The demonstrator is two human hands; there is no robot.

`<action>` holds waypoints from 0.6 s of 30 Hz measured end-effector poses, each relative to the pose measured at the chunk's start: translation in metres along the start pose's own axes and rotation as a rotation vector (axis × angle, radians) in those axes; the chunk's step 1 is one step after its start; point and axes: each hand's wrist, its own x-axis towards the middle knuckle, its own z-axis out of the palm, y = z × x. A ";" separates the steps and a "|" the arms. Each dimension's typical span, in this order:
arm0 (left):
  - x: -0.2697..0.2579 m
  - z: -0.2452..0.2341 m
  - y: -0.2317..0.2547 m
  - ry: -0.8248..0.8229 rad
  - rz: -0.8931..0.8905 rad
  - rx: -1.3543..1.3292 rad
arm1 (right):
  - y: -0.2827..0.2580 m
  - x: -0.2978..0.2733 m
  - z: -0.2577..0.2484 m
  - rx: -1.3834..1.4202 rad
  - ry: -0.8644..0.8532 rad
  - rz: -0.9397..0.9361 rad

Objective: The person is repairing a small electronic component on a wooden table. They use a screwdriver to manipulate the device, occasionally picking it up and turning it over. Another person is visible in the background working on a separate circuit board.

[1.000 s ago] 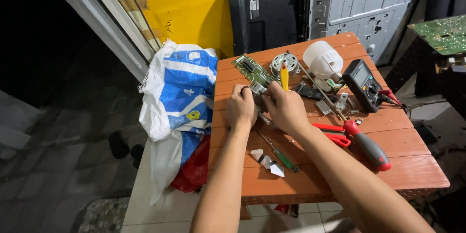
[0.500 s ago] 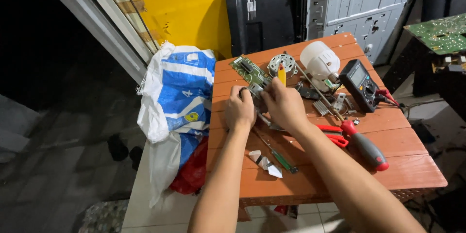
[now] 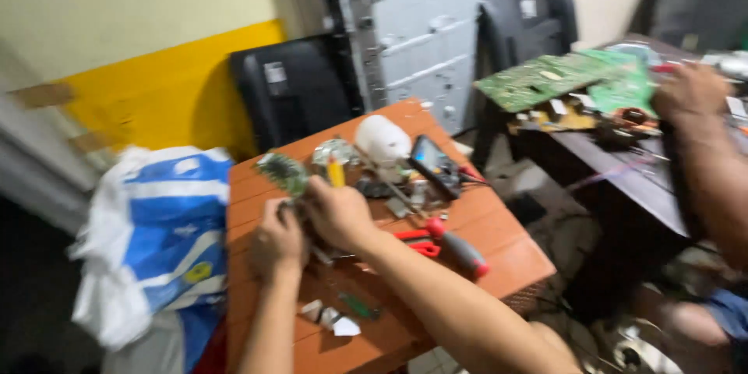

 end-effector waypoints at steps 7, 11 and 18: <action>0.002 0.010 -0.006 -0.030 0.091 0.037 | 0.002 -0.010 -0.013 0.041 -0.025 -0.089; -0.003 -0.007 0.018 -0.097 0.094 -0.108 | -0.003 0.001 -0.018 -0.001 -0.090 -0.029; 0.003 0.010 -0.006 0.003 0.286 0.245 | -0.014 0.005 -0.036 -0.054 -0.204 0.119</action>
